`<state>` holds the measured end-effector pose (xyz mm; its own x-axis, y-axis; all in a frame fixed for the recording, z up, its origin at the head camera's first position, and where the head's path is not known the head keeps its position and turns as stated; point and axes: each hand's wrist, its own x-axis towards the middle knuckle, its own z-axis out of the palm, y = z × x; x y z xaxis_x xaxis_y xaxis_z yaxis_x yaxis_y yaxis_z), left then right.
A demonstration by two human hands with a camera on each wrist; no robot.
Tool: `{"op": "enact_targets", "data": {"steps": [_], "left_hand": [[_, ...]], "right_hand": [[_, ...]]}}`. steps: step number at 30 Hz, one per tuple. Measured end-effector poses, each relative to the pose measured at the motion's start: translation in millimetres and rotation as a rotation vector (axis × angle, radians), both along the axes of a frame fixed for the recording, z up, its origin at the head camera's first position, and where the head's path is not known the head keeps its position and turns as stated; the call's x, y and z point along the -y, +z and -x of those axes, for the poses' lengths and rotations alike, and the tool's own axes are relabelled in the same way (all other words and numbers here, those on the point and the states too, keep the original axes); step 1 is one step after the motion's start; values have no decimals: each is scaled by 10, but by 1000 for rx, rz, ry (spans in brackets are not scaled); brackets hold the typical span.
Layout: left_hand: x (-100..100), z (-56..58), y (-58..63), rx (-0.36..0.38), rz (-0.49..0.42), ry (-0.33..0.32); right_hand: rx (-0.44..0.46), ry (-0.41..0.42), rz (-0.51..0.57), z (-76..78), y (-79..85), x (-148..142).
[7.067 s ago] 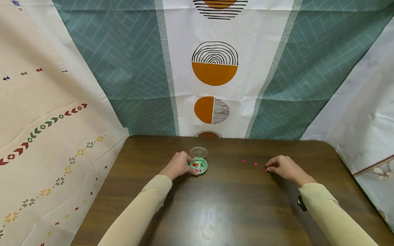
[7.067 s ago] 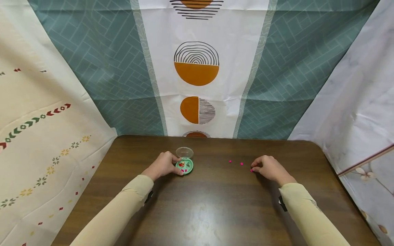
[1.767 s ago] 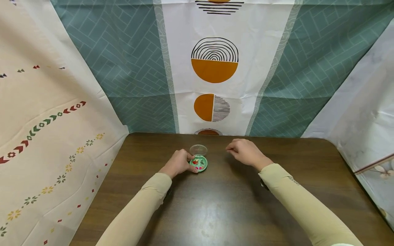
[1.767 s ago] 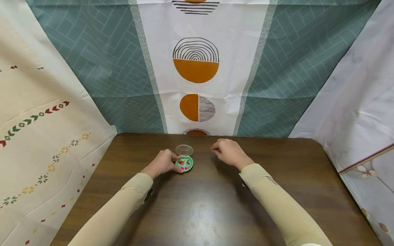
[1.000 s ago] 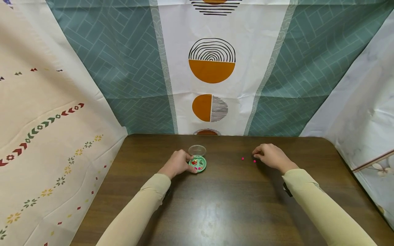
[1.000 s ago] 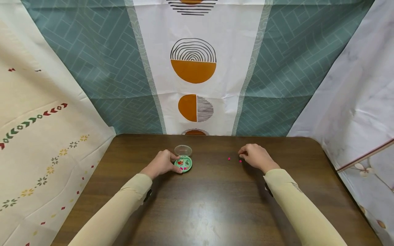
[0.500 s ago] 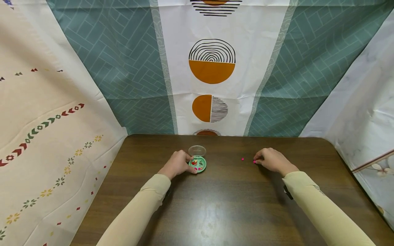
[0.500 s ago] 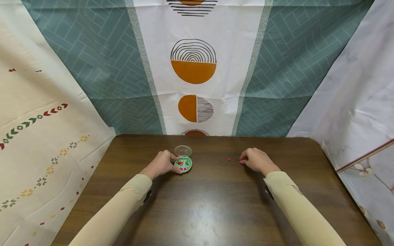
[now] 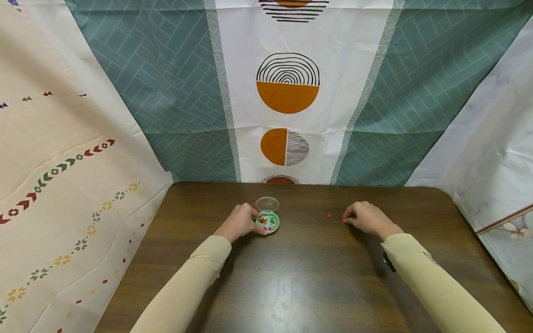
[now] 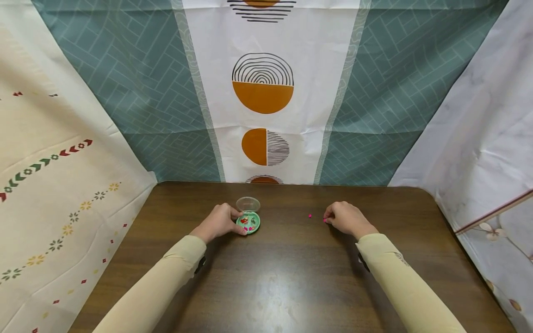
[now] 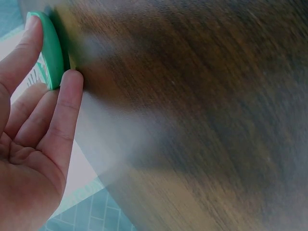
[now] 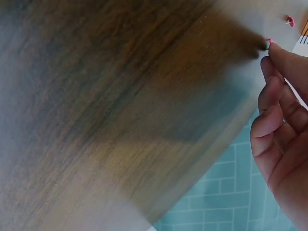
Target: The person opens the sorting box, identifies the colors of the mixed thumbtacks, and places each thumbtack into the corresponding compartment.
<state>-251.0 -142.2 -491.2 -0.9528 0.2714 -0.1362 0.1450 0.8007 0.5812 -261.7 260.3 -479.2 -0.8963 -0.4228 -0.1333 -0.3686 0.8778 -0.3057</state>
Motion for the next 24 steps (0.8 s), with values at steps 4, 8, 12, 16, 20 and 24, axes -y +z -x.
{"op": "enact_targets", "data": {"steps": [4,8,12,16,20,24], "left_hand": [[8,-9,2,13,-3,2],[13,-16,1,16,-8,4],[11,-12,-12,3,-1,4],[8,-5,-20,-3,1,-2],[7,0,-17,-2,7,-3],[7,7,1,-9,6,-16]], "right_hand": [[-3,-3,-6,-14,2,18],[-5,-13,-17,-28,-10,36],[-3,-23,-28,-37,-24,52],[-7,-25,-38,-42,-35,61],[-11,-22,-35,-40,-36,82],[-27,-13,-16,-19,-32,140]]}}
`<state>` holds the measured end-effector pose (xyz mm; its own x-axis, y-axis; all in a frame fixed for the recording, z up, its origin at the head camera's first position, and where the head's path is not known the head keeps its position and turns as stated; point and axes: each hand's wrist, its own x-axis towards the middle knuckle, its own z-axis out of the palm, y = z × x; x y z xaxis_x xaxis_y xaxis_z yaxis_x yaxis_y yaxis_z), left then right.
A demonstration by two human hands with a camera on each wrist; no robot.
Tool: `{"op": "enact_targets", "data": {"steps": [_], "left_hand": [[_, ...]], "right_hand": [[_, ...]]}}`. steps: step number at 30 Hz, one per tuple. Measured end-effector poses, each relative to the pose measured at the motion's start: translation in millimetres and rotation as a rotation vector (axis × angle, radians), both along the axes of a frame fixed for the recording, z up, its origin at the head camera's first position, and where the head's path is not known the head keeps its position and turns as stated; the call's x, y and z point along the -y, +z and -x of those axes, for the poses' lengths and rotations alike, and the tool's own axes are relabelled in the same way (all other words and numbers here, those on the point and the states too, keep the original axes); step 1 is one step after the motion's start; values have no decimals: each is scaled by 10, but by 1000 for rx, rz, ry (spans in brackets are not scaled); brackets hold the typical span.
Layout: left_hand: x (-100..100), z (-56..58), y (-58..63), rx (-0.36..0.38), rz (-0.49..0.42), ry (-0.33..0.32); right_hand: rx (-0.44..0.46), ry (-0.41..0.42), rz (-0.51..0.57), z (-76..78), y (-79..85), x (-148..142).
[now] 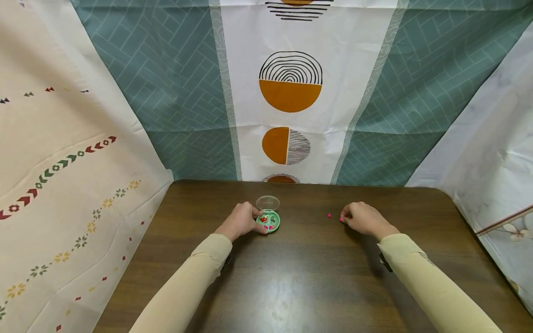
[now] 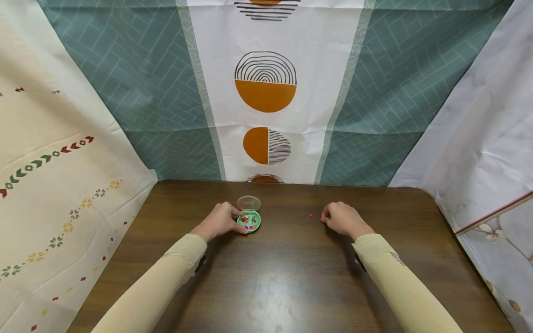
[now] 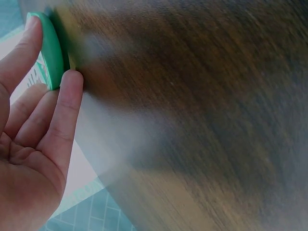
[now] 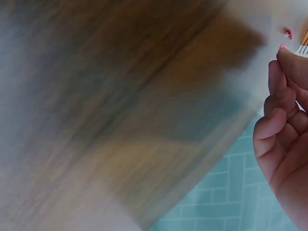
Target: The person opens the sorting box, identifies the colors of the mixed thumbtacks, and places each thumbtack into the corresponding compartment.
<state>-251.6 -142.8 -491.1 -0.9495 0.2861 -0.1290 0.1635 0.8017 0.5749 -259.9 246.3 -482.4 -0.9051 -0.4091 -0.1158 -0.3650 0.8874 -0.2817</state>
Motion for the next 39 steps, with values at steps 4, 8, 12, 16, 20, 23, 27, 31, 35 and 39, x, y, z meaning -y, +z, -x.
{"op": "enact_targets", "data": {"steps": [4,8,12,16,20,23,27,31,35,39], "left_hand": [[1,9,25,-18,7,-10],[3,11,27,-19,22,-13],[3,16,29,-21,26,-17],[2,18,38,-17,25,-14],[2,14,24,-12,15,-13],[-3,10,16,-14,13,-14],[-9,8,16,-16,17,-19],[-10,7,16,-21,25,-20],[-8,4,21,-23,25,-15],[-6,1,28,-14,22,-14]], "right_hand": [[-25,13,39,28,34,101],[-39,37,78,29,114,246],[-70,71,108,27,217,430],[-115,103,133,32,288,624],[-144,122,152,44,315,800],[-162,144,162,59,321,926],[-174,178,177,72,316,1090],[-189,214,179,84,290,1242],[-202,238,151,93,250,1377],[-201,235,117,88,208,1484]]}}
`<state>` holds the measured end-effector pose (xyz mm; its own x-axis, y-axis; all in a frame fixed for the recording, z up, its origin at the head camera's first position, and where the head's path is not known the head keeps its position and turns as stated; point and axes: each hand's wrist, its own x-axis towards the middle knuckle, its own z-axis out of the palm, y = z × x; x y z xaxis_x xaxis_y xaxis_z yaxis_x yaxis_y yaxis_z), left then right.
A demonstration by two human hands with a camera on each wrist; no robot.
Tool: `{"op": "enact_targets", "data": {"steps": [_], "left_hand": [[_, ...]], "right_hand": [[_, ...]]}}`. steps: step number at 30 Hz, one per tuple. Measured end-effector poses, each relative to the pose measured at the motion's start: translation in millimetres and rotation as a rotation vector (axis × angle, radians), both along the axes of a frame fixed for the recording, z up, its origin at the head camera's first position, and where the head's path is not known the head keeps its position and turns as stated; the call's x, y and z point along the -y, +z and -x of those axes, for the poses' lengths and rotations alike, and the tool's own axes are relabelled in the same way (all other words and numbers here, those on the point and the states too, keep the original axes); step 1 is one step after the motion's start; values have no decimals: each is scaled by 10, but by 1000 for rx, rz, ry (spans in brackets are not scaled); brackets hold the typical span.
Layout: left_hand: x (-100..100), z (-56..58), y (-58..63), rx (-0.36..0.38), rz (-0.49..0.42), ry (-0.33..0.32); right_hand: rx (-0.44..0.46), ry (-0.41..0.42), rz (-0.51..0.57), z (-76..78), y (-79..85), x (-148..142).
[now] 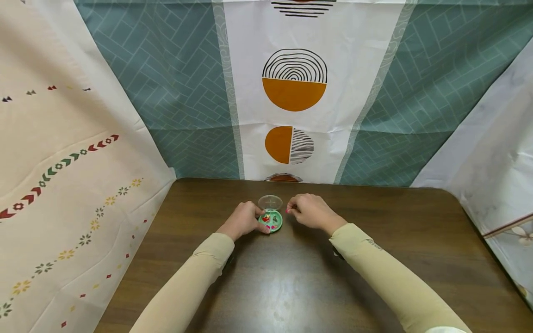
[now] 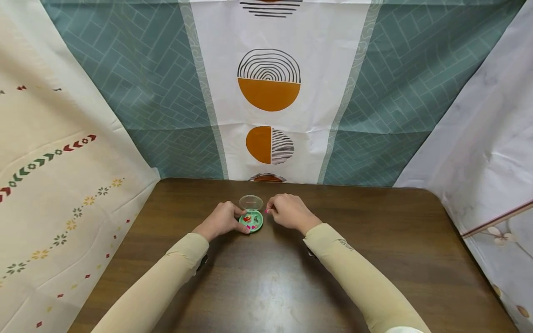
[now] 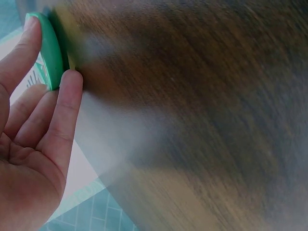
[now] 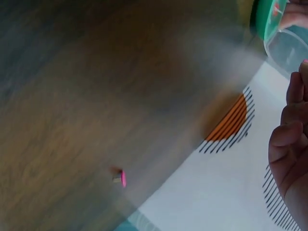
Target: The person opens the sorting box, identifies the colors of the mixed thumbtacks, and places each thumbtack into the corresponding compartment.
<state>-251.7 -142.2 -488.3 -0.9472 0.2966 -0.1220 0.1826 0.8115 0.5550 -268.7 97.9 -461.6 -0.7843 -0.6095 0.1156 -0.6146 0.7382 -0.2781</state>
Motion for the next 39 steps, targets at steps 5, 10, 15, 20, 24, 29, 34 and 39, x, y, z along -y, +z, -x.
{"op": "enact_targets", "data": {"steps": [5,10,15,20,24,29,34,39], "left_hand": [[3,0,0,-7,9,-4],[15,2,4,-24,21,-3],[19,-2,3,-21,26,-9],[17,-9,7,1,25,-6],[8,-3,4,13,10,-1],[-1,7,0,20,-1,-1],[-3,4,3,16,-8,-4],[-1,4,-2,19,-18,-7]], "right_hand": [[-9,-8,-23,-7,-53,113],[-23,-6,-31,-13,-81,230],[-7,-11,-43,-43,-121,338],[3,28,-21,-83,-178,419],[-1,77,-11,-97,-220,462],[-7,110,7,-101,-230,497],[3,129,3,-129,-198,513],[12,134,-27,-142,-194,522]]}}
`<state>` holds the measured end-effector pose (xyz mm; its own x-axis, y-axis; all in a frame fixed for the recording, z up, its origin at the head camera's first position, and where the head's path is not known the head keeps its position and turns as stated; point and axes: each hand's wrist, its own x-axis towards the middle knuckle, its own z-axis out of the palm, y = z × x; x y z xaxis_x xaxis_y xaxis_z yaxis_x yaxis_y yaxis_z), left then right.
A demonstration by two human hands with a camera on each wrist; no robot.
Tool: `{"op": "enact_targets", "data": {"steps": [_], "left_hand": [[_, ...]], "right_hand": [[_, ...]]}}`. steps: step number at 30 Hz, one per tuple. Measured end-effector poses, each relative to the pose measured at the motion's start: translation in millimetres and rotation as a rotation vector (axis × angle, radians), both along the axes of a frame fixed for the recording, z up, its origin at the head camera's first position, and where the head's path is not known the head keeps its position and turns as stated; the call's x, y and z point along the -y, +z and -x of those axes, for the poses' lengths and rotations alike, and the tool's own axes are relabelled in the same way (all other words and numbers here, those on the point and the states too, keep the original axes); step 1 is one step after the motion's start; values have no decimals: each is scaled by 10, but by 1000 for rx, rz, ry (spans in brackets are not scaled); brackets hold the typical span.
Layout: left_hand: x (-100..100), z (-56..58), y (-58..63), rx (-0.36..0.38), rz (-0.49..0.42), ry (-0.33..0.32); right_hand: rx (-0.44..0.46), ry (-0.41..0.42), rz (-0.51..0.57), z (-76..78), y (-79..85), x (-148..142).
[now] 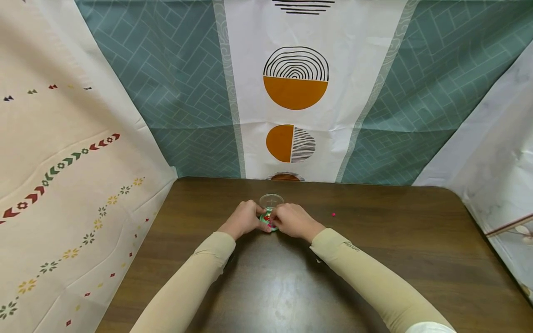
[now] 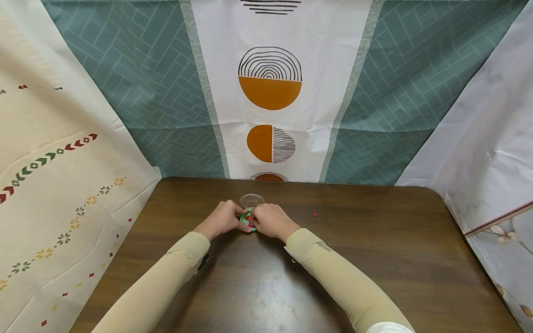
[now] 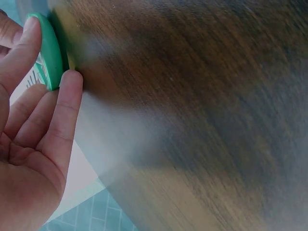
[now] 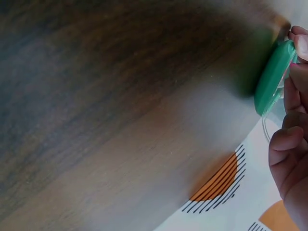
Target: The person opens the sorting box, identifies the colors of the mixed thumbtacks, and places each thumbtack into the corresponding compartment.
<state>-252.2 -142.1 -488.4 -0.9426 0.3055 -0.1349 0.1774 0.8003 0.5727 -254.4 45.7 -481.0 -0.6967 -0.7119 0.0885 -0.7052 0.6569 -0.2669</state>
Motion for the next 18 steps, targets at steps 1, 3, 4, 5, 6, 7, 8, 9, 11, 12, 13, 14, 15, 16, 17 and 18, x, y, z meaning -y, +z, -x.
{"op": "enact_targets", "data": {"steps": [1,3,4,5,6,7,8,9,11,12,13,14,15,16,17,18], "left_hand": [[1,2,0,1,-2,1],[2,3,-1,2,-1,3],[2,4,-2,2,-1,5],[1,1,-1,1,-2,4],[1,3,-4,0,0,5],[1,4,-9,-2,3,6],[1,3,-11,-4,3,3],[0,4,-13,-6,6,3],[1,3,-17,-7,9,4],[1,4,-18,-6,10,7],[1,4,-19,-5,8,8],[2,4,-19,-4,6,10],[3,5,-18,-2,2,12],[4,5,-18,-1,-2,11],[5,6,-17,0,-5,11],[6,5,-15,0,-9,11]], "right_hand": [[1,1,-6,2,0,1],[5,1,-17,1,2,2],[7,1,-23,0,0,2],[7,2,-28,-1,-5,0],[4,2,-32,-5,-7,-4],[-2,1,-39,-8,-11,-7],[-5,0,-44,-13,-13,-11],[-12,-1,-53,-16,-17,-15],[-21,-2,-67,-21,-24,-23],[-23,-2,-71,-23,-26,-28],[-24,0,-73,-24,-28,-31],[-24,2,-72,-25,-30,-34],[-24,5,-70,-23,-31,-36],[-21,8,-66,-23,-33,-39],[-21,12,-62,-22,-34,-42],[-25,16,-60,-20,-36,-44]]}}
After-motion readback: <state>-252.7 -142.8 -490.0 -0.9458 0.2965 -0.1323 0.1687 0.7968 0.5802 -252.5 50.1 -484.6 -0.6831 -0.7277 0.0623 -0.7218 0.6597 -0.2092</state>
